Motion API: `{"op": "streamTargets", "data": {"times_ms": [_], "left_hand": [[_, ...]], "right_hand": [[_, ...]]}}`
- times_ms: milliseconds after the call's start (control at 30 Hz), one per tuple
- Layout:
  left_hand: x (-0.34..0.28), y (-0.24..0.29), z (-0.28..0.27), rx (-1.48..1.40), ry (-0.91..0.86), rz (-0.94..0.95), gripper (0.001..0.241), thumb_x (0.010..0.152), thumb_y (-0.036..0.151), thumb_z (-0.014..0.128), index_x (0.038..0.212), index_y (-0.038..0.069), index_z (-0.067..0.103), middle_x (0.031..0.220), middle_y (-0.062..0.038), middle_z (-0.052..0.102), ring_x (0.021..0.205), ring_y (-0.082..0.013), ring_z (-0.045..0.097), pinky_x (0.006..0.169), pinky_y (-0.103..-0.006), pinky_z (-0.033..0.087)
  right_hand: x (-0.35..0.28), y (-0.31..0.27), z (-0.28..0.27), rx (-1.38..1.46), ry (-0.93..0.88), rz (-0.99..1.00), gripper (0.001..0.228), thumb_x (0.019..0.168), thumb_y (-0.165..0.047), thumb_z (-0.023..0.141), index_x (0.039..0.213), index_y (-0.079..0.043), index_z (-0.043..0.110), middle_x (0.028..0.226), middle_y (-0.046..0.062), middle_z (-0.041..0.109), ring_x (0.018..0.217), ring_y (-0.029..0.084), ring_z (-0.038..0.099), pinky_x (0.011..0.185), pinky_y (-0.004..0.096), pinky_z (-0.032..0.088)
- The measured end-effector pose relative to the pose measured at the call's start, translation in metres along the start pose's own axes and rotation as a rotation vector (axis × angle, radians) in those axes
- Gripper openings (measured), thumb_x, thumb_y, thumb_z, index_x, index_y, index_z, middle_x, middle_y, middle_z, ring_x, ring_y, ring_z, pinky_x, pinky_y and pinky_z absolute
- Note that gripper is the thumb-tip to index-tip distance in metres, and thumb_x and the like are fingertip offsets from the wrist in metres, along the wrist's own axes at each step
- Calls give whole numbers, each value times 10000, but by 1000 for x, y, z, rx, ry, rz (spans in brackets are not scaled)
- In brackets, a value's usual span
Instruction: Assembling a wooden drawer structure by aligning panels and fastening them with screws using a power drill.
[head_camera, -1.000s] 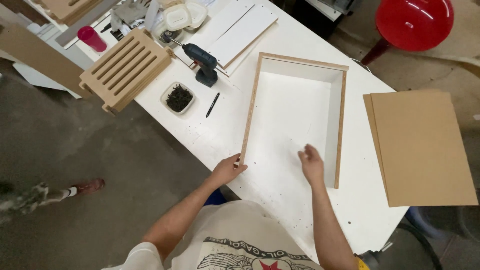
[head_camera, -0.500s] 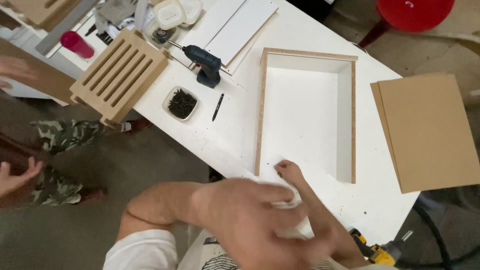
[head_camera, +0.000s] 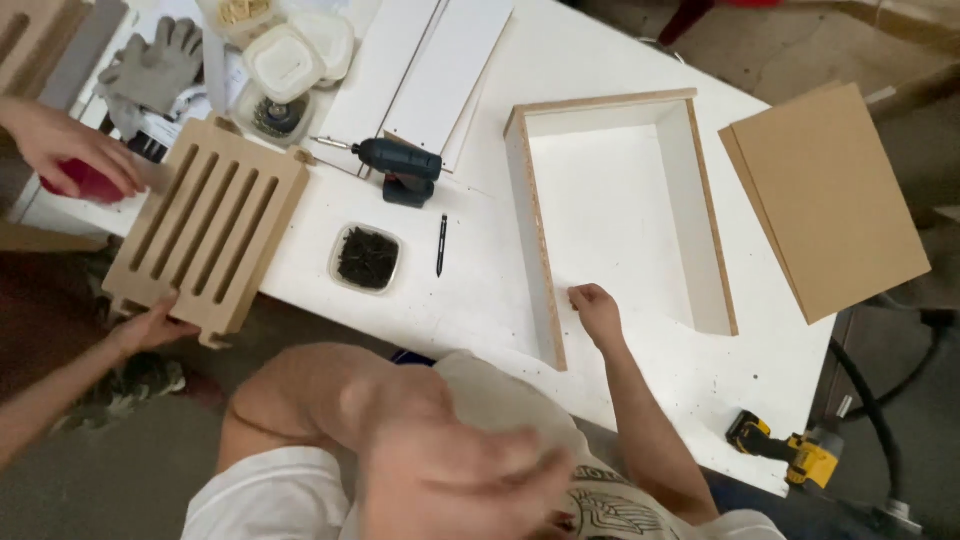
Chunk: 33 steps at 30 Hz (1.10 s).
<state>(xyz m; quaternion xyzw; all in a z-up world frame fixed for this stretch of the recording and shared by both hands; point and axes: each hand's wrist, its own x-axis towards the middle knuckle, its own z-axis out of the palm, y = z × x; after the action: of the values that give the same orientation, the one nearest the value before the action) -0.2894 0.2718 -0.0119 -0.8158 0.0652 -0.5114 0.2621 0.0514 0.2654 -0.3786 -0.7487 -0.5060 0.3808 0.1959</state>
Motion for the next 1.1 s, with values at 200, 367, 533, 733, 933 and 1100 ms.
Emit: {"op": "streamTargets", "data": {"times_ms": [200, 367, 533, 733, 933, 1100], "left_hand": [[-145, -38, 13, 47, 96, -966, 187, 831, 137, 757, 986, 80, 843, 904, -37, 791, 661, -216, 709, 624, -340, 582], [-253, -69, 66, 11, -228, -1632, 243, 947, 217, 735, 1106, 35, 762, 888, -118, 733, 751, -236, 719, 606, -334, 588], [-335, -151, 174, -195, -917, -1694, 535, 949, 330, 708, 1297, -68, 629, 1172, -335, 655, 1073, -447, 691, 836, -589, 602], [-395, -199, 258, -198, -1360, -1746, 796, 822, 462, 815, 1400, -25, 565, 1367, -342, 546, 1281, -524, 547, 977, -756, 421], [-402, -202, 291, -108, -1759, -2006, 1357, 728, 766, 760, 1652, 205, -60, 1681, -289, 24, 1508, -504, 219, 1171, -622, 298], [-398, -194, 294, -65, -1680, -2093, 1402, 741, 566, 847, 1624, 179, -171, 1629, -248, 133, 1442, -489, 314, 1075, -710, 380]], "right_hand": [[-7, -108, 1, 32, 42, 98, 446, 1022, -426, 668, 1305, -82, 663, 1159, 162, 731, 1073, 316, 711, 902, 438, 574], [-9, -137, 22, 79, 45, 119, 533, 976, -301, 714, 1385, 15, 585, 1287, 231, 660, 1191, 359, 652, 999, 452, 543], [2, -110, 45, -62, 14, 141, 457, 1015, -186, 607, 1404, 47, 551, 1314, 262, 636, 1232, 384, 633, 1029, 486, 542], [-6, -90, 49, -134, -8, 186, 435, 1021, -237, 584, 1388, -5, 574, 1268, 237, 668, 1209, 383, 661, 1013, 491, 560], [-9, -86, 51, 67, -70, 361, 513, 997, -416, 445, 1455, -195, 514, 1364, 33, 668, 1177, 269, 661, 971, 411, 531], [-1, -54, 70, -5, -33, 219, 427, 1012, -347, 473, 1387, -151, 538, 1298, 66, 660, 1044, 298, 679, 856, 436, 540]]}}
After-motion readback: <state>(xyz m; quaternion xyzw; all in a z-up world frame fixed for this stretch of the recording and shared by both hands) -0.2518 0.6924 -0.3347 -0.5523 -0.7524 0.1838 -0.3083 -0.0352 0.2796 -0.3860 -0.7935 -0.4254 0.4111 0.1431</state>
